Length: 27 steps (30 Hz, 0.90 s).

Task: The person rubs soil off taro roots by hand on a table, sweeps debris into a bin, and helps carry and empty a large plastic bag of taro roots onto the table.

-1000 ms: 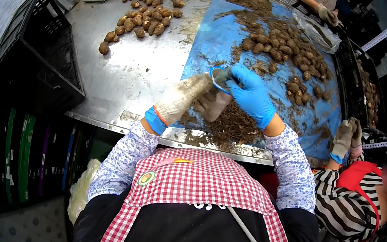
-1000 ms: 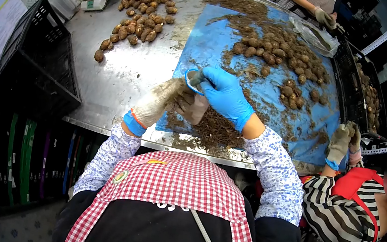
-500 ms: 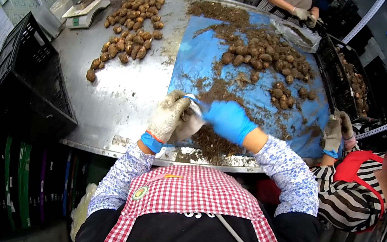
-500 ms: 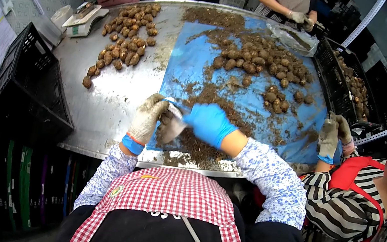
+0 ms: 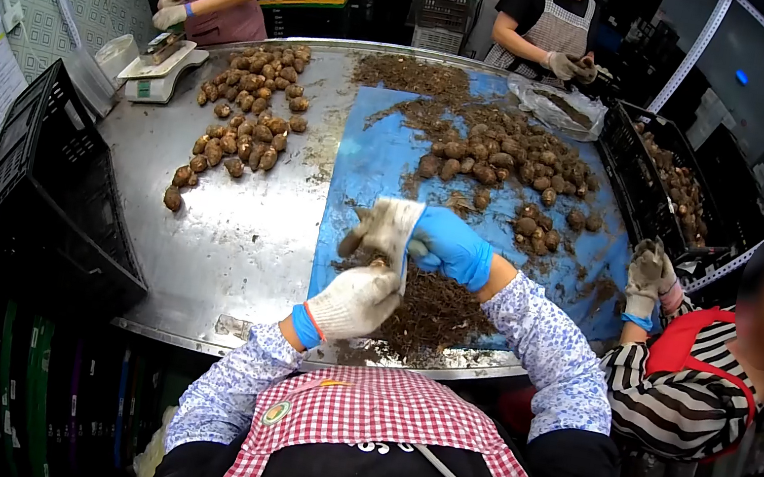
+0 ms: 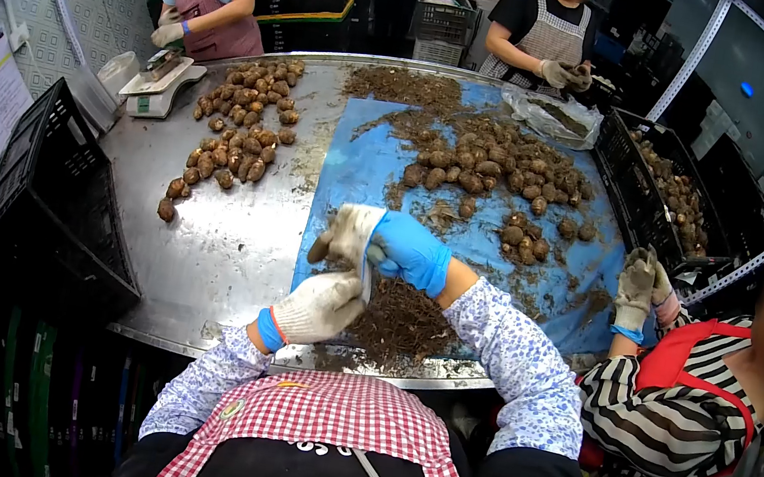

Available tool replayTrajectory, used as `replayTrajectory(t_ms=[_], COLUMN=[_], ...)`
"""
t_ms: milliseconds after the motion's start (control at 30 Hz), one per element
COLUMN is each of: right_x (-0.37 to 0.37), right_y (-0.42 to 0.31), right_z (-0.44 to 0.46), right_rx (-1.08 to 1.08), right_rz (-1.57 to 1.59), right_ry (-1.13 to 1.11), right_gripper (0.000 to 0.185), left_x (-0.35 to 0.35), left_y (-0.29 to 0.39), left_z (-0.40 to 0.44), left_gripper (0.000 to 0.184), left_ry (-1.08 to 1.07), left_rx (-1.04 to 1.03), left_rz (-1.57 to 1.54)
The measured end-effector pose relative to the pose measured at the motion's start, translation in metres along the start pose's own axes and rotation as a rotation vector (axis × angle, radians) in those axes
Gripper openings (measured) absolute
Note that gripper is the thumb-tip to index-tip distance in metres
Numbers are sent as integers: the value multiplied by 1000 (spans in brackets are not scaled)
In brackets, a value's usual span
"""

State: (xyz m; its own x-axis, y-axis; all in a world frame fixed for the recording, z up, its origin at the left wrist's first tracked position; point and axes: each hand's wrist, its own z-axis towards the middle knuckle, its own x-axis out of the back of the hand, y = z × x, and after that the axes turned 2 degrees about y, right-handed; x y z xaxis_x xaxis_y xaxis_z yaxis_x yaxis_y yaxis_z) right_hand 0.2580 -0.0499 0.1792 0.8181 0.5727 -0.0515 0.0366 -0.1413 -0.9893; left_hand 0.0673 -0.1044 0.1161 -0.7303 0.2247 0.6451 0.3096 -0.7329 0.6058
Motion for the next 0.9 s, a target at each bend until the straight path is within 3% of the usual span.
replayTrajectory(t_ms=[33,67,167,200,267,433,467,500,533,567,600,633,700,900], right_x=[-3,-9,-13,-40,-29,-47,-43,-36,-19,-4,3,9,-16,-64], right_y=[-6,7,25,-11,-10,23,35,45,53,58,64,69,67,42], right_z=[4,14,42,21,36,58,56,62,70,84,89,95,77,71], right_rx=[40,184,351,337,767,839,896,986,1087,1148,650,202,118,38], right_rz=[-11,155,629,729,-437,-850,-951,-1100,-1230,-1268,-858,-418,-168,-242], right_ry=[13,155,94,122,305,337,314,284,275,262,83,130,104,-114], right_gripper=[26,40,43,36,31,21,18,15,13,12,26,43,42,42], left_x=[1,2,10,11,13,26,16,16,-13,3,11,19,21,-10], left_y=[-2,-3,11,12,12,7,-7,-9,-34,-16,-20,-14,-13,-11], left_z=[3,2,6,9,10,-6,-6,-5,4,8,4,0,-12,-19], left_gripper=[12,11,11,11,12,14,13,10,10,14,15,13,21,21], left_ry=[33,65,118,105,92,237,327,222,417,517,484,572,291,395], left_rx=[55,31,94,103,143,236,42,168,-75,-225,-220,-262,-36,35], left_rz=[10,46,-138,-133,-125,-368,-333,-245,-449,-407,-293,-240,-94,-68])
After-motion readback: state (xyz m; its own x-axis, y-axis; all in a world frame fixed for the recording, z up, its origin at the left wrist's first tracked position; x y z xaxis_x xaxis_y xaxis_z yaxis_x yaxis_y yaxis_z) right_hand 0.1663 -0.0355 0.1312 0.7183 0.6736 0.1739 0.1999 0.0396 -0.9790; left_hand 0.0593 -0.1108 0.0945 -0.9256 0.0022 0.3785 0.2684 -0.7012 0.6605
